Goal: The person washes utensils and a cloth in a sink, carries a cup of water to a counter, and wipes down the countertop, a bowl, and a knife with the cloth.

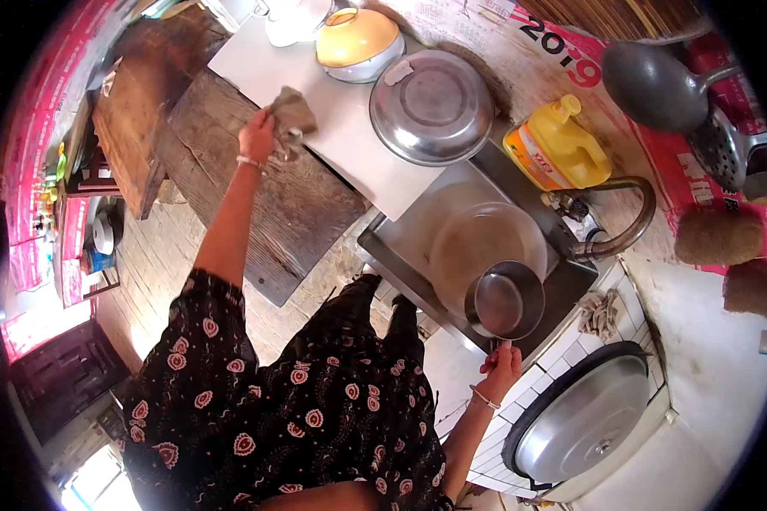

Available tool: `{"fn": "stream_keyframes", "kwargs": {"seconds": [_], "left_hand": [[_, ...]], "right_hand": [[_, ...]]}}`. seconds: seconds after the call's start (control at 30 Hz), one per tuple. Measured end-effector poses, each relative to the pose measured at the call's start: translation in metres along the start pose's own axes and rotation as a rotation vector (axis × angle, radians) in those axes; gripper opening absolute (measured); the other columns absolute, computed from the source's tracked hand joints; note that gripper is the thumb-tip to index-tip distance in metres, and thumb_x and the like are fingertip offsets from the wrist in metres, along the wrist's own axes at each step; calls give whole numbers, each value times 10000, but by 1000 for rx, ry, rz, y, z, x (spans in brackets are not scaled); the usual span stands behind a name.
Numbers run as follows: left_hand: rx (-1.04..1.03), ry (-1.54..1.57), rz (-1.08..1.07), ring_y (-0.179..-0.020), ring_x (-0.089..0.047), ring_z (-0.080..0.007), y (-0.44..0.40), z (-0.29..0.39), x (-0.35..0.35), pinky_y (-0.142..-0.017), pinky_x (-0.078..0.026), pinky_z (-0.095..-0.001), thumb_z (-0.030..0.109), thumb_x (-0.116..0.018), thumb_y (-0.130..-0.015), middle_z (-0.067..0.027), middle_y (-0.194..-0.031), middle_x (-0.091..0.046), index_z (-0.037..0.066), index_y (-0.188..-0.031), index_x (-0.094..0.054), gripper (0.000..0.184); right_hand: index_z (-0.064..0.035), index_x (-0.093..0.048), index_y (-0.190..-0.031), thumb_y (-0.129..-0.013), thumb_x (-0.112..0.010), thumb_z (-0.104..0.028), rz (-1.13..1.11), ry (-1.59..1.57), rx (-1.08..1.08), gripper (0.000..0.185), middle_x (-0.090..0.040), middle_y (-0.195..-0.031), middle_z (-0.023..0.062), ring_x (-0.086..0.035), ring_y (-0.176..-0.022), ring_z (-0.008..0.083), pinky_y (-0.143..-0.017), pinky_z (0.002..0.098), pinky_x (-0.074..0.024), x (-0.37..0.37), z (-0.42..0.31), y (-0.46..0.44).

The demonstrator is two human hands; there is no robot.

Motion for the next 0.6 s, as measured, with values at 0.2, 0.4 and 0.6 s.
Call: {"fn": "stream_keyframes", "kwargs": {"seconds": [0.2,0.4,0.6], "left_hand": [[-515,-1127,-85,-1173,-372,-299,40,-19,-86,-989,-287,-416,147,-539,-723,-140,-1221,-453,6,-1144,-465,450],[-593,-906,-389,-1087,-424,-256,156,33,-143,-923,-300,-367,76,-556,-635,-88,-1053,-507,28,-1024,-538,392],[108,97,-1137,-732,-527,-114,221,56,-146,-671,-419,-261,13,-596,-629,-33,-759,-565,28,-894,-604,265]], "right_hand": [[-116,-460,-632,-844,-574,-206,-4,-8,-2,257,-435,-534,-22,-396,-420,54,-344,182,-297,-6,6,7],[-120,-444,-633,-846,-564,-245,-31,54,16,274,-421,-536,-22,-402,-425,63,-348,190,-299,-22,3,11],[-110,-446,-633,-852,-551,-249,-44,56,48,280,-415,-534,-18,-399,-436,60,-358,188,-303,-36,-5,15]]}}
Point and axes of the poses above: each hand's wrist, its own y-axis away from the middle knuckle, its own x-axis out of the back of the hand, z = x × y, the point moved 3 cm from there along -y, towards the middle knuckle
